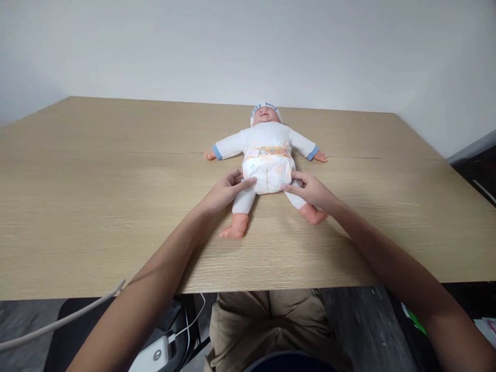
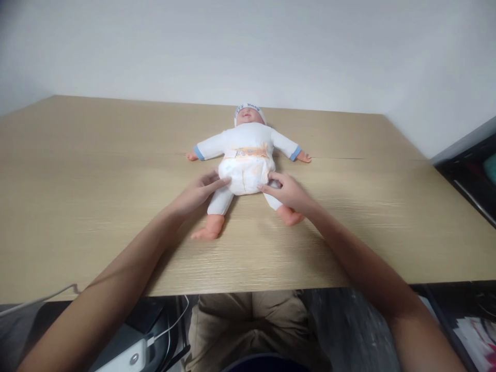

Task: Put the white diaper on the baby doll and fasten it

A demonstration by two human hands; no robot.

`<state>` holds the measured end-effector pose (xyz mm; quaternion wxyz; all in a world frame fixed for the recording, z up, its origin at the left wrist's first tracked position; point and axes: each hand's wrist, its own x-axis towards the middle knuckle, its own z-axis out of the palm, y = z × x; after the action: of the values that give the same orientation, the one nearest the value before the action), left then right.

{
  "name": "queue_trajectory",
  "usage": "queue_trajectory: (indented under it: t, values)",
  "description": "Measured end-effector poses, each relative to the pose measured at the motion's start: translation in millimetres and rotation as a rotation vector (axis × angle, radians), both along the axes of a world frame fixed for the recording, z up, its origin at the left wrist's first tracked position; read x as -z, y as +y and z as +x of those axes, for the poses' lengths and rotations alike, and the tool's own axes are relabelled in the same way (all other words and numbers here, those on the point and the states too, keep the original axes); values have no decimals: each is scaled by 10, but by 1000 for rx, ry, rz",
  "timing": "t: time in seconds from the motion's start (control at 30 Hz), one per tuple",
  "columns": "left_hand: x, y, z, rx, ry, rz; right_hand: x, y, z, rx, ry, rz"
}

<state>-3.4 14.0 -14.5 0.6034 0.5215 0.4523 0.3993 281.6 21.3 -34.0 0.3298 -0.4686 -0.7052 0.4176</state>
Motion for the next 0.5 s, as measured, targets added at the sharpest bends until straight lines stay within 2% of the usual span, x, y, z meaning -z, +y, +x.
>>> queue_trajectory:
  t: [0.37,0.5]
  values:
    - [88,-10,19,-80,-94,-46,89,-14,-76,56,171,-1]
    - [79,-29,17,-132,-28,2,86,-66,-102,110,108,28]
